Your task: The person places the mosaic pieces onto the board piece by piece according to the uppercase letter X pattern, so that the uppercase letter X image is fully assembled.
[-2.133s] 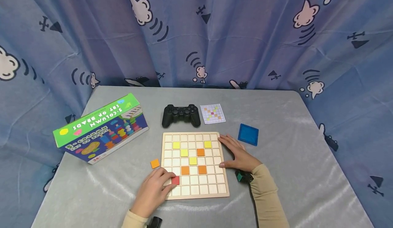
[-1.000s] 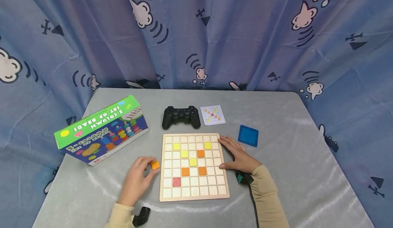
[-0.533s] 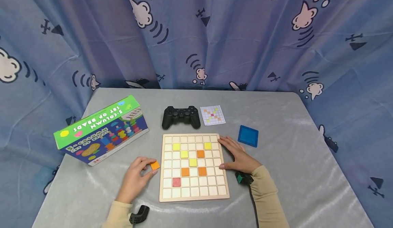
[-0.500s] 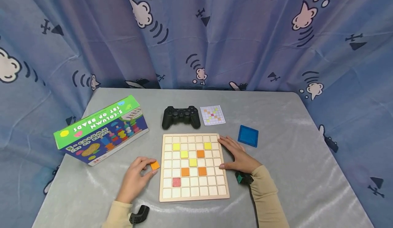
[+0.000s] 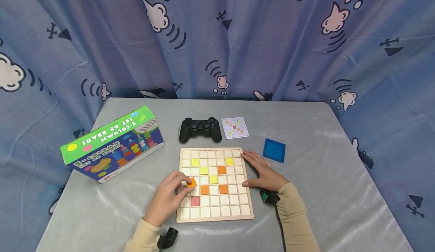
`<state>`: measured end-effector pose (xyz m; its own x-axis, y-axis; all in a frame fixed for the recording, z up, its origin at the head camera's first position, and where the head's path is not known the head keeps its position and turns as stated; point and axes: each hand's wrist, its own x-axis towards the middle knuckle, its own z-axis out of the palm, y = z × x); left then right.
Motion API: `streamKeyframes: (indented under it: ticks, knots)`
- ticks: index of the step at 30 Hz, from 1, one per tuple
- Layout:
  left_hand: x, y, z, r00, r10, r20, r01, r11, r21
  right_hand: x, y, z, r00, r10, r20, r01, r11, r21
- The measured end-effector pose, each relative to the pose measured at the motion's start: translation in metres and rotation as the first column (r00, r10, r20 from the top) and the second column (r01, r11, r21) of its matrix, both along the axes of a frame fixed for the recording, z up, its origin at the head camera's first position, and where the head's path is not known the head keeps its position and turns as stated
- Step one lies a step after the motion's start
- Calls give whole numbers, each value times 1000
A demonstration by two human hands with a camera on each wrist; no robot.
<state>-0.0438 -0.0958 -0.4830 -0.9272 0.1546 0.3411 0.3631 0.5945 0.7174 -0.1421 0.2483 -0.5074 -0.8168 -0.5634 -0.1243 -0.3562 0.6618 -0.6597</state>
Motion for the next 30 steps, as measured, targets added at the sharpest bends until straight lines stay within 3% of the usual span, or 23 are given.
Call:
streamKeyframes:
  ticks: [5, 9, 14, 21, 30]
  knots:
    - [-8, 30, 7, 994, -110, -23, 110, 994, -17, -1, 0, 0, 1000, -3, -3, 3, 1000, 3]
    - [-11, 56, 3, 981, -193, 25, 194, 980, -51, -1, 0, 0, 1000, -3, -4, 3, 1000, 6]
    - [-9, 83, -7, 955, -279, 104, 292, 945, -146, 0, -1, 0, 1000, -14, 1, 14, 1000, 10]
    - [-7, 99, -18, 951, -298, 83, 309, 904, -296, 0, -2, 0, 1000, -14, -2, 14, 1000, 11]
    - [-8, 105, -20, 951, -299, 81, 309, 898, -314, 0, -1, -1, 1000, -20, -7, 20, 999, 27]
